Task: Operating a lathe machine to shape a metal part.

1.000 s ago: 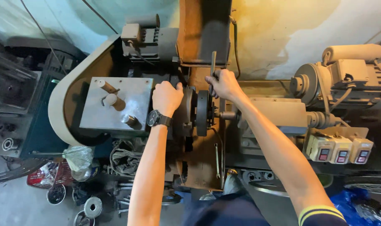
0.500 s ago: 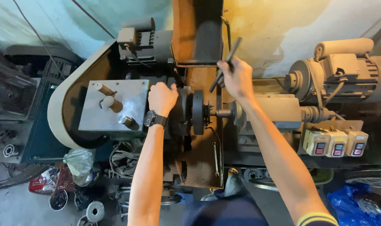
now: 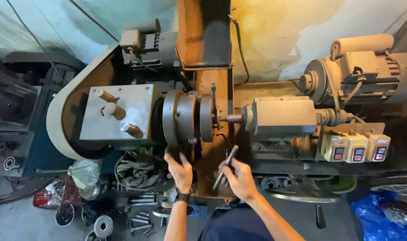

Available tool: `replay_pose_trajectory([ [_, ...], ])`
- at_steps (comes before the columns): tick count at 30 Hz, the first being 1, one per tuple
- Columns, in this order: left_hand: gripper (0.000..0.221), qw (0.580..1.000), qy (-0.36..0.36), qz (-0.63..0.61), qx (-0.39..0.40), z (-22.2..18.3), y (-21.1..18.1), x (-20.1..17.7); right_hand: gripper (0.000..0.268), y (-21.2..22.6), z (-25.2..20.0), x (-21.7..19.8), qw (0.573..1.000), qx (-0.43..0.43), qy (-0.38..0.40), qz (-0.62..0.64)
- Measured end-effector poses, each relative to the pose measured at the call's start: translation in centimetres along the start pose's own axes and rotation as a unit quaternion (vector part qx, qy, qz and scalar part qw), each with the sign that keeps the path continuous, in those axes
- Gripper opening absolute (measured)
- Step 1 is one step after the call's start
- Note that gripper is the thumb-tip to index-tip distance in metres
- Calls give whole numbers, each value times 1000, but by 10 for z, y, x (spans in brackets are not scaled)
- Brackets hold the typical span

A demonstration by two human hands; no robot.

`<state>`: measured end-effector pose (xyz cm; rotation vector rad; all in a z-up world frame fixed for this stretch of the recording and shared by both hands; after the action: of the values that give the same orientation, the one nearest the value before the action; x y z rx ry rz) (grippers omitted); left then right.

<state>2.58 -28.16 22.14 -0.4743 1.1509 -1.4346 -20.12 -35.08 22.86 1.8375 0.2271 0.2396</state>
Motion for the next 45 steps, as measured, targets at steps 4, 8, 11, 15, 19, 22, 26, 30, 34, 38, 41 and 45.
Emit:
replay_pose_trajectory([
  [4,59,987,-78,16,140,38,-70,-11,8,-21,-18,-9,998,9,-6,-57],
  [8,50,972,8,-4,233,145,-130,52,8,-12,-28,-3,999,40,1,-26],
  [11,47,970,161,135,119,179,-129,94,8,-2,-34,3,999,43,9,7],
  [15,41,983,131,132,-15,133,-123,59,9,-4,-39,1,1000,30,8,1],
  [19,43,978,-114,-44,171,51,-80,6,9,-16,-36,6,998,58,9,-8],
  [22,35,997,-72,24,34,-9,3,-14,10,-23,-33,10,998,61,27,-9],
  [26,34,988,-14,136,-76,-54,47,-103,12,-27,-31,15,998,37,37,-36],
  [30,55,907,0,373,-195,-79,125,-196,13,-16,-34,37,998,15,57,-28],
  [34,67,874,-4,339,-347,-92,155,-204,12,-9,-46,59,992,0,102,-80],
  [38,69,868,-20,264,-421,-137,217,-183,13,-8,-50,62,984,-20,130,-122],
  [41,69,896,-33,294,-331,-152,263,-180,14,-1,-49,61,982,-28,129,-138],
  [45,61,887,14,297,-354,-161,296,-185,13,5,-48,58,986,-23,116,-122],
])
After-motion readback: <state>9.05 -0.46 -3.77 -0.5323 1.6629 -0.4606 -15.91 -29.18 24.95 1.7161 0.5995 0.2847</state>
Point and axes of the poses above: each hand's wrist, its own z-axis towards the middle knuckle, its own x-axis out of the palm, y = z × x, the point moved 8 cm from there along z, towards the middle knuckle, and after that the axes turned 14 degrees about -y, right-handed, at the moved point
